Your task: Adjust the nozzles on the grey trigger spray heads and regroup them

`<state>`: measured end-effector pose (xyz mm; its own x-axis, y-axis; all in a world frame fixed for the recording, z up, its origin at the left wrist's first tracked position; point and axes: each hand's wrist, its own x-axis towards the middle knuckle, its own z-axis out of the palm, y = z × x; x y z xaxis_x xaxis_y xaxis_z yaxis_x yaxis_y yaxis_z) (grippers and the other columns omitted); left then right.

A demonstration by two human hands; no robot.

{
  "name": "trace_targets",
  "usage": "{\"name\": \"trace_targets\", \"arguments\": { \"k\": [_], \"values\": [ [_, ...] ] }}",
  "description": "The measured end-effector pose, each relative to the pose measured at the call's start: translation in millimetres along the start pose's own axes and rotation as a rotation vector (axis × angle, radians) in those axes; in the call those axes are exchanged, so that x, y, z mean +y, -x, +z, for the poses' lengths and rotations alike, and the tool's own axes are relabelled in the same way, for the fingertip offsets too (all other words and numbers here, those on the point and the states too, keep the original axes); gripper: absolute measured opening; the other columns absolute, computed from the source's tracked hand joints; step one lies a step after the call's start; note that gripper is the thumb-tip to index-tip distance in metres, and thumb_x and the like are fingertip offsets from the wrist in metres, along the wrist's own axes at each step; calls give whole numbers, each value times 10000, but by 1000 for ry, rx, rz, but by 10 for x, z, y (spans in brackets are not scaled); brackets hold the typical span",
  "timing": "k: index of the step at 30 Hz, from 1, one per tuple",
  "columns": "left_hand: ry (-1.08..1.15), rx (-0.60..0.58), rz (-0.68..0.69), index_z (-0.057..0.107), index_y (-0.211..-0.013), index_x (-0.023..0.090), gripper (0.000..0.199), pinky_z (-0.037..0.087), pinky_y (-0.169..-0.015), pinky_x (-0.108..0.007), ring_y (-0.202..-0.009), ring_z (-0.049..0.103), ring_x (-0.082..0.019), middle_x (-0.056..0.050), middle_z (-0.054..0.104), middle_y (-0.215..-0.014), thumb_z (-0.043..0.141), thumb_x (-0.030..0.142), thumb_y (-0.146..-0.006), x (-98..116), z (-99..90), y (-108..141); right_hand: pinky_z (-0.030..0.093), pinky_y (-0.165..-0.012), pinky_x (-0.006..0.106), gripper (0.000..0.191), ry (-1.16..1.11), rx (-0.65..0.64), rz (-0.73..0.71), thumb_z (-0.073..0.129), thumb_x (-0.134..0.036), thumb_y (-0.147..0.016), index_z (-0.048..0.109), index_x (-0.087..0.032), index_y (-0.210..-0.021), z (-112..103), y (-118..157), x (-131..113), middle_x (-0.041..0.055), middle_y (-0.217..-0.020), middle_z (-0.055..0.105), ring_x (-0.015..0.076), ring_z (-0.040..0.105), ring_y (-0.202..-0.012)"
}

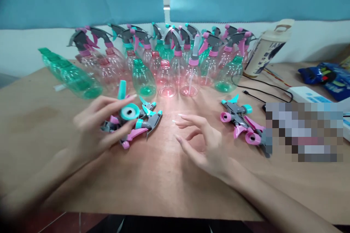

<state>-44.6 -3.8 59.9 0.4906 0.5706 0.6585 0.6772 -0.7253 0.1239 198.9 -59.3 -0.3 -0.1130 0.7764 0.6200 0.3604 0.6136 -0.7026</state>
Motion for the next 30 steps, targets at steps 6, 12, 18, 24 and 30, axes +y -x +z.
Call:
{"name": "trace_targets", "arguments": {
  "k": [6,12,18,24,30],
  "values": [
    [-140,-283,49,492,-1302,255,427,450,-800,-357,-888,490,-211,-49,595,-941,525,355,-888,-501,-299,-46,599,-683,345,387,120,-44,150,603,-196,-835,509,-214,-1210,7,-7,67,93,-1161,588,238,614,-1033],
    [-177,-521,73,522,-1276,217,462,435,-814,-366,-975,547,-249,-98,601,-1094,527,431,-867,-597,-281,55,596,-672,367,290,197,-75,224,566,-288,-862,555,-209,-1140,-23,-33,135,94,-1162,594,196,665,-810],
    [-106,-452,61,624,-1123,167,339,445,-856,-367,-1003,553,-238,-99,631,-1050,452,370,-912,-420,-247,88,592,-691,344,184,262,-151,95,517,-225,-878,592,-216,-1046,-99,-27,129,86,-1127,606,219,628,-977],
    [-8,-416,109,637,-1070,144,269,462,-842,-361,-943,571,-215,-85,648,-997,465,287,-922,-233,-74,86,538,-829,433,151,520,-126,27,530,-252,-871,617,-242,-994,-427,66,58,71,-1124,614,240,613,-1008],
    [123,-452,187,621,-1078,166,243,475,-787,-339,-936,566,-206,-74,633,-1008,430,228,-941,118,224,-2,426,-939,567,458,805,-83,159,495,-563,-843,618,-207,-1103,-1027,197,308,165,-1257,538,373,513,-1167]
  ]
}}
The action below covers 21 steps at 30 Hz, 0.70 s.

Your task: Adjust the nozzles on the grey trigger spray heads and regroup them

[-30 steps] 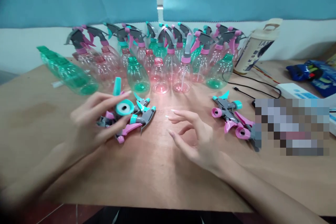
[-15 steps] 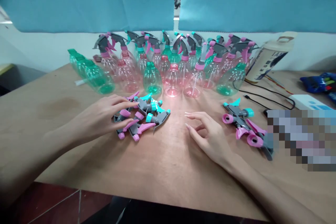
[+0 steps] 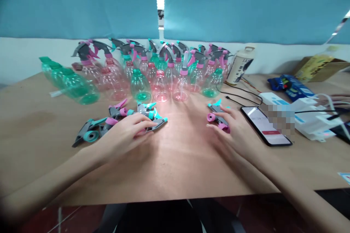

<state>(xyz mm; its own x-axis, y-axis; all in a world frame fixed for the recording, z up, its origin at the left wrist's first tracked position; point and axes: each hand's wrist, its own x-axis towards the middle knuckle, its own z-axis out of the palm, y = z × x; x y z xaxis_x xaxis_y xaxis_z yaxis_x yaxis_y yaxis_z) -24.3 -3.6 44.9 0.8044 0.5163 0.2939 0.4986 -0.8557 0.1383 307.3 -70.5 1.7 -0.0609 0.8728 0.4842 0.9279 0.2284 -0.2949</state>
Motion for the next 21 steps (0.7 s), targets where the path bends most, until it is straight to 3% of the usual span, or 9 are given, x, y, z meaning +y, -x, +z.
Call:
{"name": "trace_targets", "arguments": {
  "k": [3,6,9,12,15,18,21],
  "values": [
    [48,-12,37,618,-1063,165,229,473,-789,-351,-912,572,-205,-73,620,-976,449,257,-939,109,163,-178,371,-984,585,699,74,-87,24,464,-691,-788,520,-194,-1275,45,7,321,183,-1330,490,406,398,-1276],
    [112,-10,45,616,-1041,167,213,474,-796,-350,-907,580,-199,-72,605,-992,464,270,-933,188,319,-343,323,-1031,567,798,110,-173,106,400,-696,-816,383,-152,-1400,153,-69,428,208,-1425,390,400,319,-1333],
    [168,2,36,611,-1028,165,205,474,-828,-355,-944,584,-204,-76,596,-1041,460,269,-935,241,448,-476,294,-1060,555,786,83,-228,196,375,-693,-829,371,-170,-1416,249,-202,313,187,-1475,325,380,286,-1357],
    [208,26,-10,590,-1066,175,204,476,-858,-369,-984,579,-214,-74,589,-1060,467,264,-930,276,557,-571,271,-1093,513,726,-57,-305,122,373,-652,-859,367,-196,-1422,301,-291,105,142,-1511,269,333,278,-1372],
    [271,64,-69,541,-1160,190,271,475,-894,-387,-1031,566,-221,-83,564,-1112,508,279,-907,313,659,-624,283,-1098,497,658,-201,-343,37,397,-605,-878,377,-223,-1414,327,-285,-63,101,-1495,321,287,317,-1362],
    [329,93,-67,505,-1215,197,370,450,-952,-411,-1096,538,-232,-102,519,-1192,551,347,-880,349,757,-648,308,-1088,495,588,-318,-278,4,385,-554,-907,382,-244,-1406,338,-242,-117,79,-1440,425,255,379,-1332],
    [320,123,-73,456,-1282,194,492,401,-1009,-453,-1214,460,-270,-137,445,-1308,538,454,-872,358,851,-721,302,-1093,495,543,-383,-121,23,392,-541,-909,444,-250,-1366,342,-217,-54,71,-1411,467,250,400,-1319]
  ]
}}
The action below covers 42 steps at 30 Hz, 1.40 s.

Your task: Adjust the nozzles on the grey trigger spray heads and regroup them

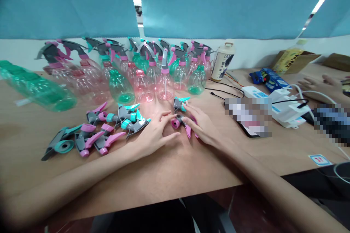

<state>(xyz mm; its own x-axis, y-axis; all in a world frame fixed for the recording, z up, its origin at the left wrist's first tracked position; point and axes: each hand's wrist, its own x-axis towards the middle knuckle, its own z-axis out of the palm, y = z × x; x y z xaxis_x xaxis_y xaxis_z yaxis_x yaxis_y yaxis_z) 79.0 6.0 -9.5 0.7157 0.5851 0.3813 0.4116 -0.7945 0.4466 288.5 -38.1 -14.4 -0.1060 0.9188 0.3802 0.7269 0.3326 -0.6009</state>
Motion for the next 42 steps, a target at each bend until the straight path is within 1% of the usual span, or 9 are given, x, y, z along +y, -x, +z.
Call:
{"name": "trace_targets", "arguments": {
  "k": [6,11,16,22,28,31,36,39,42],
  "values": [
    [-115,-12,-100,339,-1389,123,530,339,-1044,-487,-1319,337,-304,-195,360,-1417,274,445,-972,-65,228,-449,275,-1108,490,559,57,92,213,348,-563,-915,478,-228,-1343,-9,66,148,91,-1413,459,265,377,-1332],
    [-126,-127,-14,436,-1334,122,432,343,-1051,-461,-1308,364,-288,-151,449,-1393,384,284,-936,-73,298,-620,316,-1074,505,563,72,68,236,418,-528,-901,473,-187,-1345,-11,73,180,122,-1376,498,296,423,-1296],
    [-134,-180,57,405,-1373,158,448,348,-1060,-404,-1289,400,-240,-103,432,-1421,343,222,-934,-57,190,-379,359,-1049,478,538,52,128,253,447,-491,-897,458,-211,-1357,-48,2,209,103,-1362,517,279,474,-1258],
    [-146,-198,103,482,-1302,155,391,368,-1042,-410,-1259,437,-231,-92,468,-1386,311,217,-956,27,77,-80,369,-1059,361,376,77,76,-31,398,-376,-942,627,-202,-1185,80,-114,112,61,-1292,588,203,506,-1232],
    [-130,-169,115,548,-1210,173,314,432,-958,-346,-1137,513,-194,-75,565,-1237,345,226,-975,170,-110,298,502,-778,283,381,135,48,-36,388,-392,-947,726,-217,-948,168,-248,60,28,-992,732,194,678,-899],
    [-282,-158,59,607,-1089,157,292,466,-848,-380,-947,555,-219,-83,627,-1045,395,313,-964,235,-253,472,471,-636,288,415,185,75,-26,382,-421,-946,730,-211,-860,146,-272,23,34,-833,742,191,676,-721],
    [-462,-167,-174,618,-1082,133,542,477,-678,-389,-845,556,-273,-112,618,-913,426,594,-871,370,-521,677,377,-908,397,422,282,132,-46,403,-406,-946,691,-205,-712,150,-284,-34,27,-684,707,184,635,-663],
    [-417,-142,-182,592,-1159,160,364,473,-704,-385,-854,563,-258,-97,624,-945,447,395,-922,402,-691,740,262,-1025,466,424,376,197,-73,405,-393,-951,672,-198,-687,178,-292,-78,19,-652,690,178,626,-670],
    [-251,-212,13,535,-1245,245,374,457,-820,-366,-1009,544,-227,-59,600,-1168,420,114,-915,337,-822,746,218,-1064,483,390,424,231,-137,406,-371,-957,670,-194,-731,193,-314,-183,19,-694,698,182,638,-729]
  ]
}}
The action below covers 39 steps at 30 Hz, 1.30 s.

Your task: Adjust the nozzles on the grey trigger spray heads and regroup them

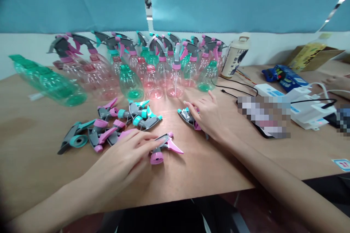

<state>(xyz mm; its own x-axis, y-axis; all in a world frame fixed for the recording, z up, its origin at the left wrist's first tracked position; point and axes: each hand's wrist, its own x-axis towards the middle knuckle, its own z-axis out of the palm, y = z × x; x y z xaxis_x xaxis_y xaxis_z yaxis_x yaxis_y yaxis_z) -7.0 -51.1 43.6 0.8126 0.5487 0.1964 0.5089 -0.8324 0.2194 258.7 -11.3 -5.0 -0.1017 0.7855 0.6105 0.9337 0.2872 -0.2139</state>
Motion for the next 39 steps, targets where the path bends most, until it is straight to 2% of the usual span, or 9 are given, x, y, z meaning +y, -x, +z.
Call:
{"name": "trace_targets", "arguments": {
  "k": [3,6,10,15,24,28,32,35,39],
  "values": [
    [115,-73,225,531,-1240,285,471,428,-897,-326,-1150,490,-189,-11,557,-1286,408,-2,-887,-120,-9,-22,280,-1040,470,332,-115,-17,-35,421,-345,-954,662,-185,-792,-45,-62,-158,29,-758,707,180,638,-746],
    [101,-112,294,608,-1113,217,382,444,-842,-311,-1051,531,-191,-28,644,-1136,417,-14,-877,-186,43,-67,444,-840,369,273,-284,-41,-22,462,-334,-937,651,-187,-807,-60,-129,-325,36,-795,697,174,624,-739],
    [-21,-102,222,632,-1057,168,211,449,-779,-332,-932,534,-213,-69,650,-1070,524,109,-885,-183,82,-106,451,-674,291,223,-423,-18,-12,511,-322,-912,650,-190,-799,-9,-190,-459,31,-797,689,166,611,-731],
    [4,-110,42,596,-1134,192,308,445,-785,-354,-996,514,-249,-66,622,-1099,642,255,-835,-182,135,-104,427,-577,247,208,-602,-38,65,531,-311,-898,641,-166,-797,4,-158,-512,3,-684,637,124,575,-618],
    [335,368,-140,603,-1013,187,246,446,-681,-274,-752,516,-157,8,592,-768,690,275,-800,-240,258,-108,336,-430,214,65,-789,-5,67,587,-240,-867,554,-192,-897,0,170,-722,-66,-576,459,76,443,-474],
    [355,429,-136,610,-1028,194,238,438,-652,-268,-751,512,-153,-5,601,-802,676,272,-813,-227,278,-86,391,-444,209,188,-797,17,-144,605,-179,-840,510,-212,-1000,-35,265,-808,-70,-597,495,80,478,-474],
    [393,449,-87,600,-1017,191,228,431,-668,-285,-767,507,-160,-15,612,-825,681,208,-805,-208,321,-70,477,-564,250,138,-736,25,-52,541,-251,-893,533,-216,-1026,-63,241,-763,-2,-770,612,120,589,-625],
    [424,502,-70,595,-979,189,223,432,-672,-299,-746,501,-162,-18,614,-814,702,197,-783,-195,316,-65,499,-805,330,225,-707,-99,50,394,-281,-964,572,-217,-1087,10,149,-693,54,-997,655,172,628,-902],
    [474,574,-82,590,-980,190,251,434,-642,-296,-717,498,-156,-25,603,-834,720,234,-769,-185,290,-56,323,-1067,435,362,-608,-339,-62,333,-302,-986,474,-228,-1310,187,10,-649,79,-1342,518,214,422,-1279]
  ]
}}
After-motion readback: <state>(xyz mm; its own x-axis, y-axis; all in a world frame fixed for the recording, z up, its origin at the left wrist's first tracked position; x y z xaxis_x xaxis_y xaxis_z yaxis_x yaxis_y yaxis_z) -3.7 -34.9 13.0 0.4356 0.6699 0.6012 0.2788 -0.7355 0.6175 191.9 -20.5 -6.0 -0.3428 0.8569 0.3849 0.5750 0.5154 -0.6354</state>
